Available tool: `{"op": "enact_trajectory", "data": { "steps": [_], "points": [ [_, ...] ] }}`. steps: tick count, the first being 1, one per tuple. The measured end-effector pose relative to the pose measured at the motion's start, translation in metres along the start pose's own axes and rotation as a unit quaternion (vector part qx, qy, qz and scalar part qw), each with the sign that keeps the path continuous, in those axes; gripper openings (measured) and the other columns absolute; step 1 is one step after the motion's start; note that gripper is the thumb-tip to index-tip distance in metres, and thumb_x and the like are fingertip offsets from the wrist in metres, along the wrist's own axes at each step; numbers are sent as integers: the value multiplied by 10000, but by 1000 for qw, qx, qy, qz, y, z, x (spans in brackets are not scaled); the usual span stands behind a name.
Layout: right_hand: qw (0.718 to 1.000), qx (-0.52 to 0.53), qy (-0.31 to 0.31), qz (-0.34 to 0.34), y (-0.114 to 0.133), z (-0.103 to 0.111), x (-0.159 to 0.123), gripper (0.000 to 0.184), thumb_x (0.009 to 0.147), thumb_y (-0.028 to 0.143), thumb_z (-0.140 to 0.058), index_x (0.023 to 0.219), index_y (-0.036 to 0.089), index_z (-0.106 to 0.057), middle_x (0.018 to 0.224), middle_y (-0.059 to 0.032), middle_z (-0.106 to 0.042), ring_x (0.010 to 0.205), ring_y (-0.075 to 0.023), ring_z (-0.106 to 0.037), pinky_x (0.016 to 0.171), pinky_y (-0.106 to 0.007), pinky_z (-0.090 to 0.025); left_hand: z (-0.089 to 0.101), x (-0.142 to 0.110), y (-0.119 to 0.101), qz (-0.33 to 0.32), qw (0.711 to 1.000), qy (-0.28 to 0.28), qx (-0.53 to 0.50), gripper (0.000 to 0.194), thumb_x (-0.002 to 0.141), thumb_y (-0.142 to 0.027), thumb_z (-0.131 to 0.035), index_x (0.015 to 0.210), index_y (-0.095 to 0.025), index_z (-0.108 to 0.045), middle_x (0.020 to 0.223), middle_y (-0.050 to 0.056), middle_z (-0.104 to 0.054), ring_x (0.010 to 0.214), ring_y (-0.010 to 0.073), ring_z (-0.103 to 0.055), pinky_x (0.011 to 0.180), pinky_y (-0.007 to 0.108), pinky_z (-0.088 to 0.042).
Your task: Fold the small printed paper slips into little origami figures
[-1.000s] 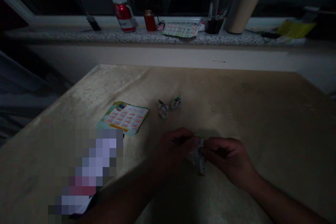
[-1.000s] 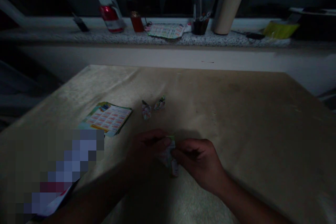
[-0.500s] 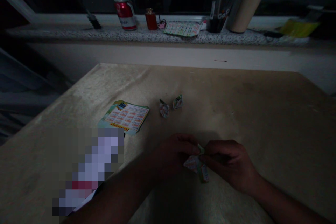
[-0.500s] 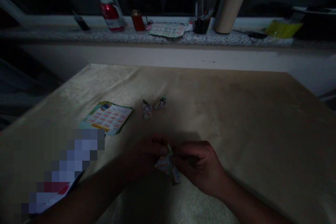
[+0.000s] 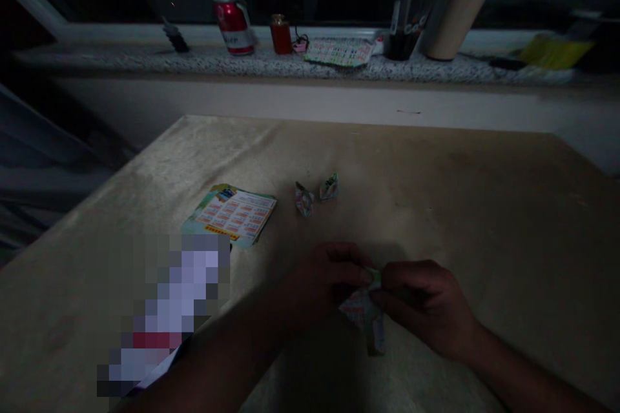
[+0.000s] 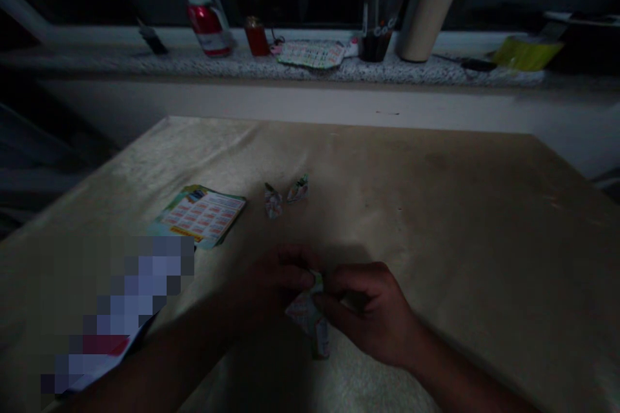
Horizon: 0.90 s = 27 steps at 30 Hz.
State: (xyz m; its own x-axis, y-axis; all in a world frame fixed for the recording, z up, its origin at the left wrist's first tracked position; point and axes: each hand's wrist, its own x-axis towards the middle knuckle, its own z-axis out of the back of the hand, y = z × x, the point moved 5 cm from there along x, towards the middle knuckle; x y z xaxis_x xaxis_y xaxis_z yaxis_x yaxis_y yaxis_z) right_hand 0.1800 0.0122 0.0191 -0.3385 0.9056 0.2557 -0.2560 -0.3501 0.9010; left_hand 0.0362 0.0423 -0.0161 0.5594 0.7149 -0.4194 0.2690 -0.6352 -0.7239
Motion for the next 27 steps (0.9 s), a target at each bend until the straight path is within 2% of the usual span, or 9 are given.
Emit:
{"op": "enact_trajectory", "data": {
  "steps": [3,5,7,9,12,16,19,21,27],
  "points": [
    [1000,18,-9,-14,-1,1,-1,283,914,213,-656,639,189,-590,531,57,-448,469,-82,-384,433,-221,-312,2,-2,-8,-58,990,-48,123,179,612,-278,-797,679,-151,-690,568,-27,-605,503,97,-523,511,227,-385],
    [999,19,-21,-23,-3,2,-1,306,914,207,-643,617,188,-570,515,63,-421,447,-74,-354,411,-217,-279,1,-8,-18,-130,955,-88,250,149,670,-294,-755,672,-160,-690,585,-9,-639,523,114,-553,518,234,-411],
    [999,4,-35,-26,-3,2,-1,327,911,203,-636,597,189,-547,501,66,-411,427,-66,-336,394,-211,-251,-5,-17,-27,-228,886,-115,388,108,733,-260,-707,676,-170,-694,615,9,-674,558,133,-597,546,246,-441],
    [998,-28,-48,-18,-2,4,0,330,908,197,-636,592,189,-538,497,63,-424,423,-65,-354,391,-206,-256,-15,-27,-32,-335,789,-115,503,101,794,-228,-680,712,-175,-703,650,22,-699,580,141,-628,574,257,-462],
    [995,-82,-63,13,3,6,0,325,902,184,-630,590,190,-538,494,53,-448,428,-73,-399,409,-209,-300,-23,-39,-29,-444,661,-109,595,105,893,-215,-653,808,-184,-706,739,37,-738,635,150,-671,616,262,-494],
    [984,-153,-79,49,8,7,-3,278,904,178,-642,637,196,-569,531,25,-530,449,-99,-490,438,-233,-366,-29,-45,-25,-485,580,-100,647,90,944,-178,-623,882,-186,-689,843,49,-755,746,163,-697,723,276,-538],
    [977,-184,-79,72,11,7,-7,244,915,172,-635,679,201,-578,582,2,-582,496,-123,-561,462,-244,-409,-38,-49,-26,-488,555,-66,670,115,958,-159,-578,937,-154,-691,886,79,-744,776,183,-689,744,304,-555],
    [976,-189,-79,78,13,8,-8,228,916,162,-627,697,204,-577,587,5,-581,502,-123,-566,465,-240,-419,-43,-50,-27,-485,559,-55,670,139,955,-153,-561,946,-134,-698,890,92,-732,778,195,-682,744,324,-562],
    [984,-145,-75,65,12,12,-2,216,915,144,-628,714,202,-574,587,24,-576,490,-100,-537,473,-222,-415,-33,-40,-32,-447,721,-33,528,140,943,-141,-594,982,-148,-728,977,77,-706,843,150,-696,764,250,-574]
  ]
}}
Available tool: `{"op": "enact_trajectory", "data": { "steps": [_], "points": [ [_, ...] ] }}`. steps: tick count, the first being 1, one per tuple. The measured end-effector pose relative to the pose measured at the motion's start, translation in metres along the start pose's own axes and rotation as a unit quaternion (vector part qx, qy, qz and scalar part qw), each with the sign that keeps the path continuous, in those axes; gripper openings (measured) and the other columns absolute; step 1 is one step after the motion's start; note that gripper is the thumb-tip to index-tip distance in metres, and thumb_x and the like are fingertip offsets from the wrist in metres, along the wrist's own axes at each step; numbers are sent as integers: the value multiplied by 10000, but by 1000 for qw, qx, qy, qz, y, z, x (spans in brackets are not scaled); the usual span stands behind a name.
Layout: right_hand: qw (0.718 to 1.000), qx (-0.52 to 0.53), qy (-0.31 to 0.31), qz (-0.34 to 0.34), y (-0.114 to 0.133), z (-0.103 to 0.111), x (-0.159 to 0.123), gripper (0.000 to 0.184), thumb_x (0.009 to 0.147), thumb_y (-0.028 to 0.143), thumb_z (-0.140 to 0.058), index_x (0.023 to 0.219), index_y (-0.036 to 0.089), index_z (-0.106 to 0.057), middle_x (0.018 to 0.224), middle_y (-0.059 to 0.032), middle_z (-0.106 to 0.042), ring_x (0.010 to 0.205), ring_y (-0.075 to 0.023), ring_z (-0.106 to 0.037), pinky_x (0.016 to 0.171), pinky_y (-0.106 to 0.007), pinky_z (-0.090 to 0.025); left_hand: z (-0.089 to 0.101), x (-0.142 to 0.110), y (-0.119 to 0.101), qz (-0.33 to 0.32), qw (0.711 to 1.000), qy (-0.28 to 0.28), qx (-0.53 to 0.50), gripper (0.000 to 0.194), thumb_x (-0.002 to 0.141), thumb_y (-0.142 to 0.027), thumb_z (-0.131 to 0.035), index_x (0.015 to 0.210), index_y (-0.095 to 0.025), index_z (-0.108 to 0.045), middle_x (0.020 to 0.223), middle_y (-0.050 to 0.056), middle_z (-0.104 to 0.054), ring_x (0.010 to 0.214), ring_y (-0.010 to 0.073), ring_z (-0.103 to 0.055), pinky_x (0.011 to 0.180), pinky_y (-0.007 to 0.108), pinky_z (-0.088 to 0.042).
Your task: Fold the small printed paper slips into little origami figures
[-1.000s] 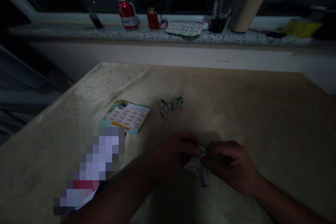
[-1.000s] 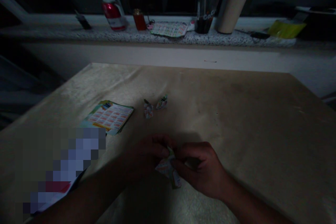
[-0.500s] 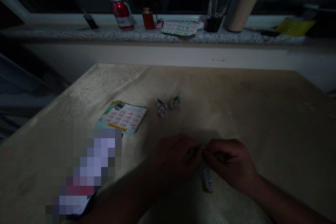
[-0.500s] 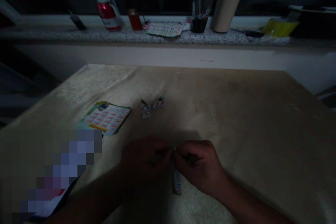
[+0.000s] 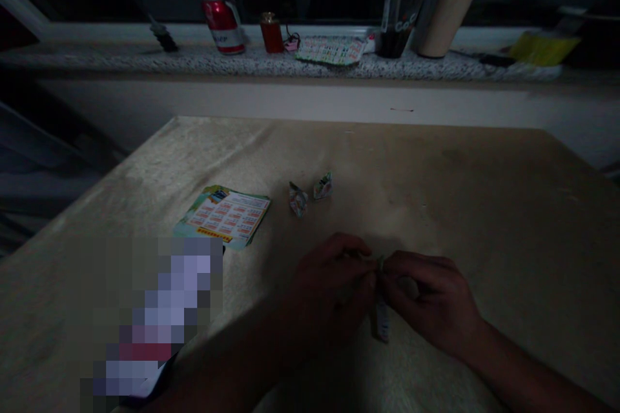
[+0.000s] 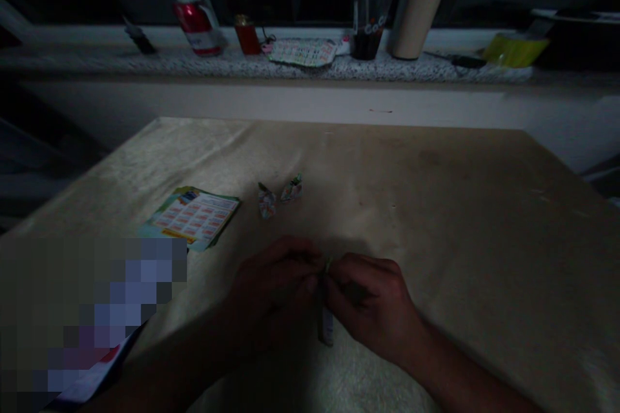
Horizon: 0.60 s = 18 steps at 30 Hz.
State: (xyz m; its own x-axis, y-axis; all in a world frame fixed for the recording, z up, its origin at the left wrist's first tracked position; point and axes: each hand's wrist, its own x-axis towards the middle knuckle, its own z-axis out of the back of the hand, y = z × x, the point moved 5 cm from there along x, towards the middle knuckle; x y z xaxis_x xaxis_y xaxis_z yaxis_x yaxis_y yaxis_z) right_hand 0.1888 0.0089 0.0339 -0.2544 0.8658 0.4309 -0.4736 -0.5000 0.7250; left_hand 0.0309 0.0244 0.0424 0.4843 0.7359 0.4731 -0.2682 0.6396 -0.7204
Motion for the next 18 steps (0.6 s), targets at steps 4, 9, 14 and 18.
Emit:
{"op": "enact_trajectory", "data": {
  "steps": [4,9,14,18],
  "points": [
    [998,51,6,-30,-4,-1,-1,239,933,155,-622,703,197,-571,577,44,-531,493,-84,-494,479,-211,-388,5,3,2,-22,997,-22,-67,128,917,-112,-622,959,-129,-743,898,72,-728,803,141,-708,737,230,-575],
    [992,95,20,-86,-10,-4,-4,300,956,197,-602,663,196,-542,566,61,-425,486,-78,-391,445,-212,-311,6,3,5,-16,994,-16,-107,134,906,-104,-629,946,-117,-756,909,87,-728,816,146,-701,751,237,-559],
    [989,119,31,-87,-8,-4,-3,275,940,182,-605,672,193,-544,576,58,-442,503,-81,-402,459,-215,-308,-3,-2,29,191,958,-5,-215,130,910,-242,-646,856,-147,-718,764,30,-692,703,141,-652,652,238,-508],
    [984,139,60,-90,-8,-8,-4,276,945,184,-606,676,190,-543,585,57,-442,517,-82,-401,470,-221,-302,-9,-1,29,223,948,48,-221,161,900,-301,-648,833,-158,-674,750,10,-639,696,143,-602,636,247,-462]
  ]
}}
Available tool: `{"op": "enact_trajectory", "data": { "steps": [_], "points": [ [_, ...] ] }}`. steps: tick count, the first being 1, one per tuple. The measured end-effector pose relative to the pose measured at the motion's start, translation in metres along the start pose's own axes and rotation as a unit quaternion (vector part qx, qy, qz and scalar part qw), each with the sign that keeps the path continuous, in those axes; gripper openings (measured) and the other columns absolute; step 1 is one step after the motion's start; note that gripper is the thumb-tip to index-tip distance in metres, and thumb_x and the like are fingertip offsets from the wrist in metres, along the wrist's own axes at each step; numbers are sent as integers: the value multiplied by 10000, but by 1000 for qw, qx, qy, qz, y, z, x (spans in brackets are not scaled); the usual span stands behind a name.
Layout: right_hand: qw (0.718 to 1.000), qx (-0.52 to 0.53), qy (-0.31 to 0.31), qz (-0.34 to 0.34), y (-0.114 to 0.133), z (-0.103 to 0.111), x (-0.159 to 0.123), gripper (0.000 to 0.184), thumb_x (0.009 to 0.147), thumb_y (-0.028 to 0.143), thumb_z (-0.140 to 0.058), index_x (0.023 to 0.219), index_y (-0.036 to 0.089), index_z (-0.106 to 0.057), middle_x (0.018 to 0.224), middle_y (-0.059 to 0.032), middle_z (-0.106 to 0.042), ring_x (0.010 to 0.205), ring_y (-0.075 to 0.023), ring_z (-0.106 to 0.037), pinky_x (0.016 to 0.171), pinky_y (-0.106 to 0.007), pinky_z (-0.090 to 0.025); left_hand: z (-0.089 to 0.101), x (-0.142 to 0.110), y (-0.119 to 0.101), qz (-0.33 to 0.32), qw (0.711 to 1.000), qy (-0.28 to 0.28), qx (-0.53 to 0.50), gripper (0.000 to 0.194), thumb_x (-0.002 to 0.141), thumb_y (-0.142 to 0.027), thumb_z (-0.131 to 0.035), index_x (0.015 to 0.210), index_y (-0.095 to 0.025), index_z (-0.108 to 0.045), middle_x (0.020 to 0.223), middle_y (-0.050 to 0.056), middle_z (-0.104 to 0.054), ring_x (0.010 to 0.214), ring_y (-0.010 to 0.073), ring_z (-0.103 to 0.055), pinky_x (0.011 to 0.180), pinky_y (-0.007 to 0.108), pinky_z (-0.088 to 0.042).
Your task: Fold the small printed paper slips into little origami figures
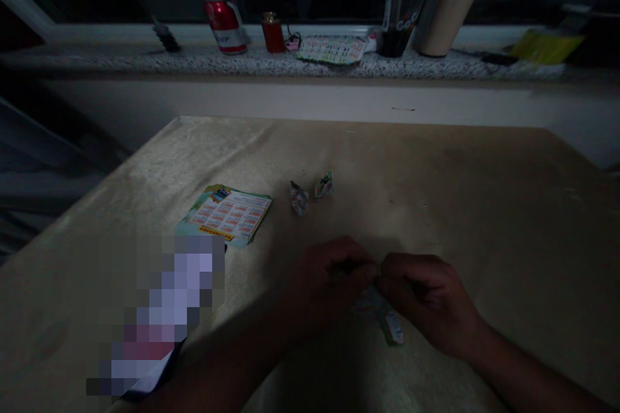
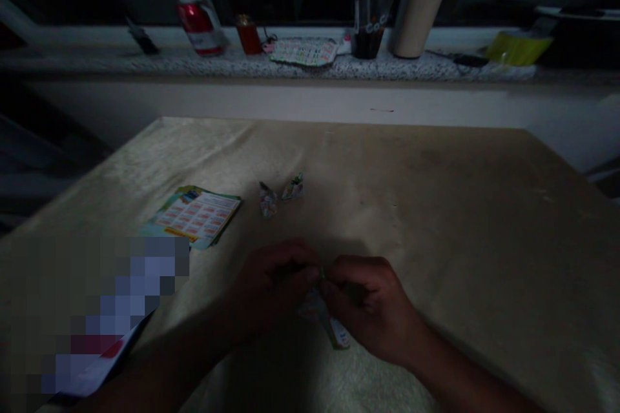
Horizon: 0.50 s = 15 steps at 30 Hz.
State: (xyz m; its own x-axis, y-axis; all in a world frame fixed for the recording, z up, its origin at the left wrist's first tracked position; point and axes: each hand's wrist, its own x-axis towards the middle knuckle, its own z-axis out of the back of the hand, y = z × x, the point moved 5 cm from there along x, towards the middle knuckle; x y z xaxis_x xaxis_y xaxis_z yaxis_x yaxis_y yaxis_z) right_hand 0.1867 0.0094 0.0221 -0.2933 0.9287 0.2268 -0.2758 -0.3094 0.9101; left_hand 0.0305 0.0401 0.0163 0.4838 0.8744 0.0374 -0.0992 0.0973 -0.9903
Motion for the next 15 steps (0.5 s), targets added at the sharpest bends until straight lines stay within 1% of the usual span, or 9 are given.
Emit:
{"op": "enact_trajectory", "data": {
  "steps": [3,5,6,8,11,13,15],
  "points": [
    [1000,-14,12,0,-1,-2,1,295,954,194,-597,664,188,-544,571,58,-424,506,-83,-385,469,-231,-295,-4,-2,-6,-35,995,0,97,155,942,-264,-563,839,-164,-621,746,-4,-588,683,133,-550,636,257,-412],
    [1000,-23,12,9,0,-2,2,297,957,195,-592,662,185,-555,568,59,-422,499,-81,-383,467,-233,-292,-7,-3,-7,-48,991,-16,125,153,952,-246,-523,837,-169,-589,733,-9,-566,665,130,-526,630,261,-391],
    [1000,-25,10,12,0,-1,3,299,958,194,-591,661,184,-559,569,58,-424,499,-81,-386,467,-232,-293,-8,-3,-6,-45,991,-27,122,151,950,-247,-519,837,-172,-583,731,-9,-563,665,132,-522,629,262,-388],
    [1000,-21,-3,9,0,1,5,306,963,202,-593,660,184,-558,574,58,-427,502,-79,-390,463,-227,-291,-8,-2,-2,-19,995,-42,91,137,937,-269,-544,851,-176,-596,738,-6,-572,676,138,-530,628,260,-398],
    [1000,-10,-25,-6,-1,3,5,315,968,224,-602,661,187,-546,578,64,-405,500,-74,-368,449,-219,-272,-9,-1,2,23,998,-26,48,163,930,-306,-566,841,-177,-611,726,-5,-583,665,142,-537,600,252,-400],
    [999,-6,-28,-15,-3,3,4,321,968,230,-607,657,187,-540,583,64,-395,503,-72,-358,446,-215,-263,-7,0,1,28,998,-20,47,194,933,-307,-560,796,-175,-599,706,-8,-575,653,138,-532,588,250,-392],
    [999,3,-32,-27,-5,2,4,336,966,242,-615,643,186,-537,581,61,-399,505,-73,-358,443,-211,-261,-4,1,2,33,998,-27,42,211,936,-316,-570,786,-172,-604,708,-6,-583,664,139,-536,598,251,-395]
  ]
}}
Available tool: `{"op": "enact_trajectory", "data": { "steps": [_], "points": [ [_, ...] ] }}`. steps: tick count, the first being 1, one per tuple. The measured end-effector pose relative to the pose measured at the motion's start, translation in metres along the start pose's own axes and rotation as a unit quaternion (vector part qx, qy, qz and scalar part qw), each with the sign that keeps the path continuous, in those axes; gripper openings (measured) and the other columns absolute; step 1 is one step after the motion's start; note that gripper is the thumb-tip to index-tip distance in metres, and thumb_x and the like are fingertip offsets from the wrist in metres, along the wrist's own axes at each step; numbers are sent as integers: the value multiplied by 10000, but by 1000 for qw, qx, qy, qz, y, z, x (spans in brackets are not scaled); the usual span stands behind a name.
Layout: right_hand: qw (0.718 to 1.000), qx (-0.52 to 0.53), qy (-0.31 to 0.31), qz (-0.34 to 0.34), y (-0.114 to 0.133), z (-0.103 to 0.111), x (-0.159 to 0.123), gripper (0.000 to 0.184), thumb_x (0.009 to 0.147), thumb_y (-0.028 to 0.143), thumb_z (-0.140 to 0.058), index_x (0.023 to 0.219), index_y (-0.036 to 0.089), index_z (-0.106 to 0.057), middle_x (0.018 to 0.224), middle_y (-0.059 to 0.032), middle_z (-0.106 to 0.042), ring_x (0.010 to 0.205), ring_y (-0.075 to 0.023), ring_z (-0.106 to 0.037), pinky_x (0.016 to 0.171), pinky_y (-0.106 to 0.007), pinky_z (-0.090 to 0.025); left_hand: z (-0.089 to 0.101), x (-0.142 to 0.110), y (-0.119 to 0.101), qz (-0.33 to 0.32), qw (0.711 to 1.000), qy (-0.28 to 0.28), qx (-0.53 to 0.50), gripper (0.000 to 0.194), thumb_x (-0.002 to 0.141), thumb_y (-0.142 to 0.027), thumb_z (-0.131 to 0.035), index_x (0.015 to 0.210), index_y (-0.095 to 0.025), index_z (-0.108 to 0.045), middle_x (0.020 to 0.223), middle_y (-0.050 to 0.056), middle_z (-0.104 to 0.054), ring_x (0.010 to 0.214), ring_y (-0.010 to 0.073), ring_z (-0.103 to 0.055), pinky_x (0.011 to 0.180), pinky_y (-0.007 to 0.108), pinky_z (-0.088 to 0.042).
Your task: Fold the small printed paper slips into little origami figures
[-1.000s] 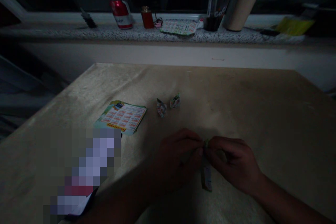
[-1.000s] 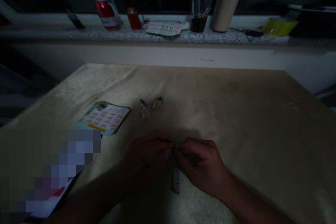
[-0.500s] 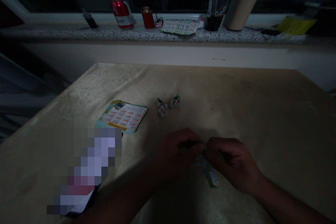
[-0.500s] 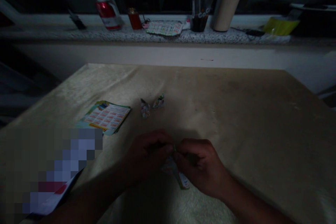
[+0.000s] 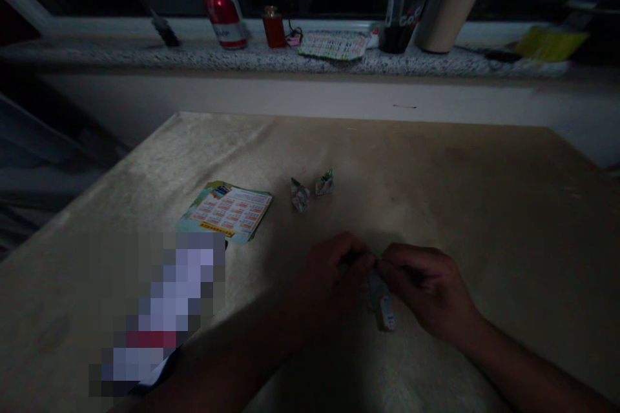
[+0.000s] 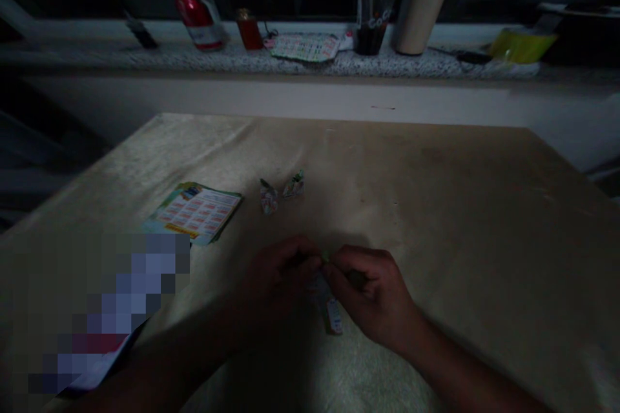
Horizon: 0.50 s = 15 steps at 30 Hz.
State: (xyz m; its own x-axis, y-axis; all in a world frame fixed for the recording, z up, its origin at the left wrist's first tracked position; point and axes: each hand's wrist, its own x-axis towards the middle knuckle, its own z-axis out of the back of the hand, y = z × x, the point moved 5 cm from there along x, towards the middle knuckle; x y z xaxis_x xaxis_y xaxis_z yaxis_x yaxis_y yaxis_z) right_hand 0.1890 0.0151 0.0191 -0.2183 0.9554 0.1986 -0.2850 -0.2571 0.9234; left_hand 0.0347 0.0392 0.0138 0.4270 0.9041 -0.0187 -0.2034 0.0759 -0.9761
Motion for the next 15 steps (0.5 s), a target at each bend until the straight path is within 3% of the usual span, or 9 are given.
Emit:
{"op": "enact_trajectory", "data": {
  "steps": [4,7,10,13,15],
  "points": [
    [993,67,-78,-63,-11,8,1,303,944,320,-652,673,185,-640,551,48,-461,477,-81,-398,422,-202,-298,-5,1,13,43,992,14,-120,280,923,-433,-639,984,-162,-678,875,42,-689,798,172,-625,720,285,-474],
    [974,116,-165,-106,-22,17,-2,248,913,377,-699,753,191,-734,551,23,-560,465,-99,-467,425,-211,-366,-20,-1,26,100,969,69,-213,394,791,-442,-794,1046,-157,-699,961,73,-724,861,207,-666,776,319,-497],
    [960,141,-212,-112,-28,22,-5,221,895,392,-732,780,206,-761,543,16,-599,465,-109,-498,435,-217,-399,-31,-4,33,126,968,96,-195,293,783,-408,-795,884,-143,-722,811,40,-699,738,169,-631,689,282,-462],
    [956,157,-230,-95,-29,23,-7,192,900,377,-736,793,220,-765,555,16,-625,491,-118,-538,470,-223,-437,-30,-4,34,133,977,71,-153,249,829,-371,-732,739,-142,-693,671,2,-634,622,125,-558,606,252,-410],
    [951,174,-242,-83,-28,24,-7,194,910,363,-728,777,224,-756,567,15,-646,507,-122,-560,500,-230,-460,-25,-2,31,130,978,50,-158,214,841,-337,-698,741,-148,-691,669,-2,-637,618,120,-558,612,249,-423]
  ]
}}
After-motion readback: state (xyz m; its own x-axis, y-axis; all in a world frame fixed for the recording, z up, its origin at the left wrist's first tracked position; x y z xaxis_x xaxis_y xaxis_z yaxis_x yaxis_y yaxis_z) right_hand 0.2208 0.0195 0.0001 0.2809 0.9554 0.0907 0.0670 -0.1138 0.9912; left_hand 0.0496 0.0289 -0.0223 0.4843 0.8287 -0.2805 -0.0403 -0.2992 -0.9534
